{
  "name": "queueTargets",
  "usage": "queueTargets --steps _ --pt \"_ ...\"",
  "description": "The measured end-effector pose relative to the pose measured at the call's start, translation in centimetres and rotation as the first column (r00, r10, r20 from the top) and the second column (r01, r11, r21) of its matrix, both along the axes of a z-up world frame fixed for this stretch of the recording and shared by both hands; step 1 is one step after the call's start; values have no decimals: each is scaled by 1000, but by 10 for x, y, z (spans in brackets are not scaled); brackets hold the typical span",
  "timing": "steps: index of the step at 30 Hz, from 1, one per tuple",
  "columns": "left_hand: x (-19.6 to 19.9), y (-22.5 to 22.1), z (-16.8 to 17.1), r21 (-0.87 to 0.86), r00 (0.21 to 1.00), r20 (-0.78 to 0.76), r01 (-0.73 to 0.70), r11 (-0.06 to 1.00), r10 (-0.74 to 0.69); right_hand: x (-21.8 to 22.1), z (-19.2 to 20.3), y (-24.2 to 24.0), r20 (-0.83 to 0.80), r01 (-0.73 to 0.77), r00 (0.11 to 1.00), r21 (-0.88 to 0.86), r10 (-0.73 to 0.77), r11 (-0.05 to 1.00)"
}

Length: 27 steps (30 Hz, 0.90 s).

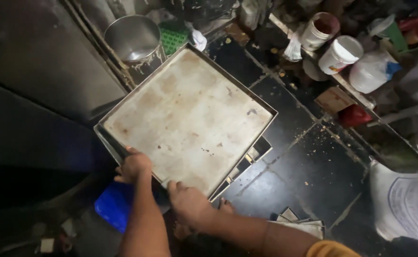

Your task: The recorder cuts a slab of cake into squares and then cleans several metal baking trays by scraping off residue with a metal scraper tool.

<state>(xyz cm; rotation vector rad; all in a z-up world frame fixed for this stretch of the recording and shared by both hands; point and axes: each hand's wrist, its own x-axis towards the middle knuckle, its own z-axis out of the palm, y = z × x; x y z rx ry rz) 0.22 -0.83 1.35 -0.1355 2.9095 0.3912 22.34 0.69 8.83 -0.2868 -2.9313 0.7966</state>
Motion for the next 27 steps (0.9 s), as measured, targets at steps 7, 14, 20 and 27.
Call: queueTargets --steps 7,14,20,27 --pt "-8 -1 -6 -39 991 118 71 997 -66 26 -55 161 161 264 931 330 -329 907" --pt "-22 6 -28 50 981 193 4 999 -13 61 -16 284 162 390 873 332 -459 859" --pt "13 89 7 972 997 19 -35 234 72 92 -2 328 176 788 609 -25 -773 615" --pt "145 226 145 705 947 -191 314 635 -257 203 61 416 -120 915 403 60 -907 399"
